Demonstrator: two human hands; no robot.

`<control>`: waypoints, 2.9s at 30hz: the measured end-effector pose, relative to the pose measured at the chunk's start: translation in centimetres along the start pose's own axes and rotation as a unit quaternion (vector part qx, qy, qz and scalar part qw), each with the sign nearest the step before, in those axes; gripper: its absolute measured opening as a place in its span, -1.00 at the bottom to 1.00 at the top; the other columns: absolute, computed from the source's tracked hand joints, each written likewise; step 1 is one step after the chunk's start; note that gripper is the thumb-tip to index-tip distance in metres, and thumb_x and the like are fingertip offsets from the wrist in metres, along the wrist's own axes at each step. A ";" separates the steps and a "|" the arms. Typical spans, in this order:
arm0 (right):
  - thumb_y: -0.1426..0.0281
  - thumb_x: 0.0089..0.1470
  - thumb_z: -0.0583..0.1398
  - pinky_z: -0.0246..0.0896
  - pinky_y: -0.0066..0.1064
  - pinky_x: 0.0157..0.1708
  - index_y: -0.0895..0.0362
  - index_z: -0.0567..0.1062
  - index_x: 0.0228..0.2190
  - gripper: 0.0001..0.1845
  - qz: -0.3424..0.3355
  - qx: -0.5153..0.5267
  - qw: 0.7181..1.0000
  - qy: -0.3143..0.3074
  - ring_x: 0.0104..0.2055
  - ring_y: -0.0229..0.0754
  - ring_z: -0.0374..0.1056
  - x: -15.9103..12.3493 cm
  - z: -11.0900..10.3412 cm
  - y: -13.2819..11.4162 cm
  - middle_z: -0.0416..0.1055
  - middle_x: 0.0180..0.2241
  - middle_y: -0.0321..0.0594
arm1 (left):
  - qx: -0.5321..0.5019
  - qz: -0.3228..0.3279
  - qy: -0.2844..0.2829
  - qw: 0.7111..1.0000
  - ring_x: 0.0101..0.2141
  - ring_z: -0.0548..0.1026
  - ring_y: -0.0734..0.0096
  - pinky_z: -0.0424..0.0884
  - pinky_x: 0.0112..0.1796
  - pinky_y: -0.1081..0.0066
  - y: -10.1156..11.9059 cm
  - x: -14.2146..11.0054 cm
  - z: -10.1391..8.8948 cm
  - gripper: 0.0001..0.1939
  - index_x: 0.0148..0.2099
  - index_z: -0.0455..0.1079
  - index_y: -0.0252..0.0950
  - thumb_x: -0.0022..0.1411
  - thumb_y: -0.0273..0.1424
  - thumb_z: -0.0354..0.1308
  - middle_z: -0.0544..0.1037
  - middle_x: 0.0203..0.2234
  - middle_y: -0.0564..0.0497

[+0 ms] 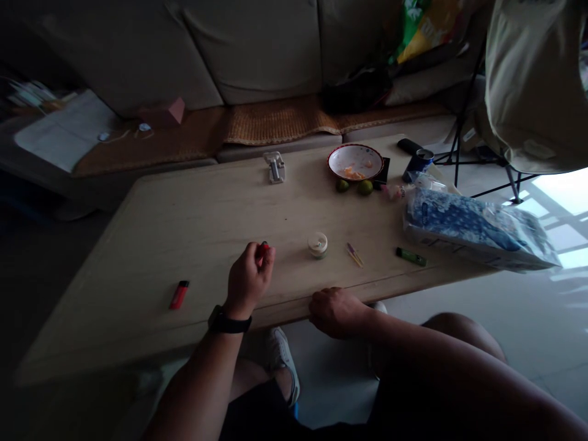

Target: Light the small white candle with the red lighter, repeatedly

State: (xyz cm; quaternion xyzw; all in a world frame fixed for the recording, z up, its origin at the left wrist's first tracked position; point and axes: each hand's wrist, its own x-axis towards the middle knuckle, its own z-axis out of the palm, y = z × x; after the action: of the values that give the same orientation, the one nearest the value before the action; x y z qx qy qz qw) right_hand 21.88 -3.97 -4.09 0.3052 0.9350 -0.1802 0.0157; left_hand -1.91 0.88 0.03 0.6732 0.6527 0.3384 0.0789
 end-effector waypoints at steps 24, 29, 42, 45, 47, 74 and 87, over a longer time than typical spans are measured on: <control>0.30 0.35 0.06 0.22 -0.29 -0.21 0.18 0.56 -0.19 -0.69 0.010 0.018 1.000 -0.011 -0.22 -0.08 0.44 0.0 -0.2 0.0 0.52 -0.19 -0.03 | 0.114 0.123 -0.058 0.984 -0.38 0.50 0.24 0.26 -0.37 0.33 5.2 0.8 4.3 -0.69 -0.30 0.38 -0.24 0.35 -0.11 0.06 0.57 -0.43 -0.07; 0.28 0.34 0.07 0.22 -0.29 -0.25 0.18 0.56 -0.20 -0.69 0.002 0.013 1.000 -0.001 -0.23 -0.07 0.45 0.0 0.2 0.1 0.52 -0.21 -0.05 | 0.135 0.132 -0.064 0.980 -0.38 0.49 0.23 0.24 -0.37 0.32 5.3 0.9 4.5 -0.74 -0.31 0.37 -0.23 0.34 -0.17 0.08 0.56 -0.44 -0.06; 0.28 0.34 0.06 0.16 -0.31 -0.30 0.17 0.54 -0.23 -0.70 0.001 0.008 1.000 0.007 -0.27 -0.11 0.42 0.0 0.1 0.2 0.51 -0.23 -0.07 | 0.181 0.136 -0.076 0.971 -0.36 0.47 0.19 0.22 -0.36 0.28 5.9 1.1 4.8 -0.85 -0.31 0.40 -0.24 0.27 -0.32 0.07 0.55 -0.45 -0.08; 0.29 0.34 0.06 0.17 -0.31 -0.28 0.17 0.54 -0.21 -0.70 0.003 0.018 1.000 0.002 -0.25 -0.11 0.42 -0.1 0.1 0.1 0.51 -0.21 -0.06 | 0.191 0.136 -0.079 0.969 -0.37 0.48 0.20 0.23 -0.35 0.28 6.0 1.2 4.9 -0.83 -0.30 0.41 -0.24 0.29 -0.31 0.05 0.55 -0.44 -0.06; 0.29 0.34 0.05 0.17 -0.31 -0.27 0.17 0.54 -0.20 -0.69 0.006 0.022 1.000 0.001 -0.25 -0.11 0.41 -0.1 0.1 0.1 0.51 -0.20 -0.05 | 0.194 0.134 -0.078 0.969 -0.37 0.48 0.20 0.23 -0.35 0.28 6.0 1.2 5.0 -0.83 -0.30 0.41 -0.25 0.28 -0.31 0.06 0.55 -0.44 -0.06; 0.28 0.34 0.07 0.13 -0.31 -0.31 0.16 0.54 -0.23 -0.70 -0.001 0.019 1.000 0.012 -0.29 -0.14 0.38 0.0 0.1 0.3 0.50 -0.24 -0.07 | 0.189 0.145 -0.077 0.968 -0.34 0.52 0.15 0.29 -0.34 0.26 6.0 1.2 5.1 -0.86 -0.29 0.40 -0.25 0.26 -0.30 0.10 0.57 -0.43 -0.09; 0.28 0.34 0.08 0.15 -0.29 -0.28 0.17 0.52 -0.21 -0.72 -0.014 0.011 1.000 0.001 -0.24 -0.12 0.40 0.0 -0.1 0.3 0.49 -0.21 -0.07 | 0.033 0.079 -0.008 0.996 -0.38 0.47 0.32 0.30 -0.35 0.36 2.8 0.9 1.6 -0.75 -0.12 0.32 -0.25 0.45 -0.23 -0.09 0.54 -0.38 -0.04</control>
State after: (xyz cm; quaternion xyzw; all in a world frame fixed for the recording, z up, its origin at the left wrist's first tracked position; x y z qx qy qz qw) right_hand 22.11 -3.72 -4.05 0.2926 0.9371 -0.1903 0.0085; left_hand 1.24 1.88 0.72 0.7275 0.6079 0.3161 0.0349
